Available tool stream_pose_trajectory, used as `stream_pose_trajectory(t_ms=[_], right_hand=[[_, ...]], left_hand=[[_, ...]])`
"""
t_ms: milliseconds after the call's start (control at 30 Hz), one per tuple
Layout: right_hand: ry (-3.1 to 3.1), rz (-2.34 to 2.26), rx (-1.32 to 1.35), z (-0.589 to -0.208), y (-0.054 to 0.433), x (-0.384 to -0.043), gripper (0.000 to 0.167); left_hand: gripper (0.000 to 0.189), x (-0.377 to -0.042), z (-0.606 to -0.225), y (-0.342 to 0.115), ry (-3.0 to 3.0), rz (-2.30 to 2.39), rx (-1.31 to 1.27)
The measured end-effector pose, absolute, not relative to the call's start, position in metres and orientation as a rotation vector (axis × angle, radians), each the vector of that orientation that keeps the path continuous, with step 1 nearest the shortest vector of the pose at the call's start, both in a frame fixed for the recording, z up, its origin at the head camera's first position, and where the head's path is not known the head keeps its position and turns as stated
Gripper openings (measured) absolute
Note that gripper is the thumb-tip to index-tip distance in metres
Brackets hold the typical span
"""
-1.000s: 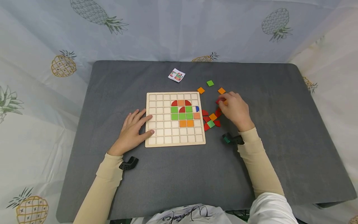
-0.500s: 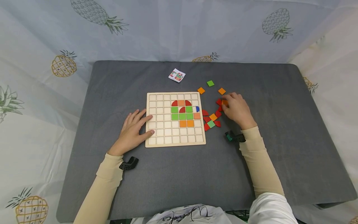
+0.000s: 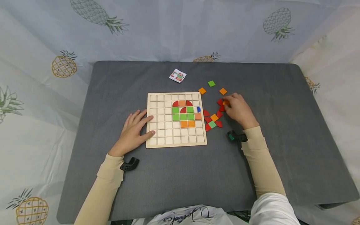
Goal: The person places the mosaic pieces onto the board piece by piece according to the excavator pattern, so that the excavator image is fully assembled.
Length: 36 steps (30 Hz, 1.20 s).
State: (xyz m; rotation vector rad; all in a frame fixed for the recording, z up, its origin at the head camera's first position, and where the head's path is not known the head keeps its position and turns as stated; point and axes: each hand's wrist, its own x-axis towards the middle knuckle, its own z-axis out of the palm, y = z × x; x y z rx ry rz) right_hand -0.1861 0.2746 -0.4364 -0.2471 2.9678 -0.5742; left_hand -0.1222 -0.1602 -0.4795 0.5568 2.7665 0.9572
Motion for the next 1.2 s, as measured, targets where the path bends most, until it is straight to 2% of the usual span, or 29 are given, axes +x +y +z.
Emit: stream_pose_trajectory(t_ms=[233,600,1200], right_hand=[[2.988,-0.677,-0.266,-0.432,0.271,-0.185,0.031],[2.795,-0.857,-0.617,-0.418,0.237,-0.171,0.024],[2.585,-0.728,-0.897,-0.420,0.184,-0.143,0.018]], left_hand=[[0.066,-0.121,-0.480,-0.161,2.765,0.958,0.558],[0.066,-0.121,-0.479,-0.161,2.772,0.963,0.566],[0.066,-0.121,-0.479,-0.160,2.772,0.964,0.558]])
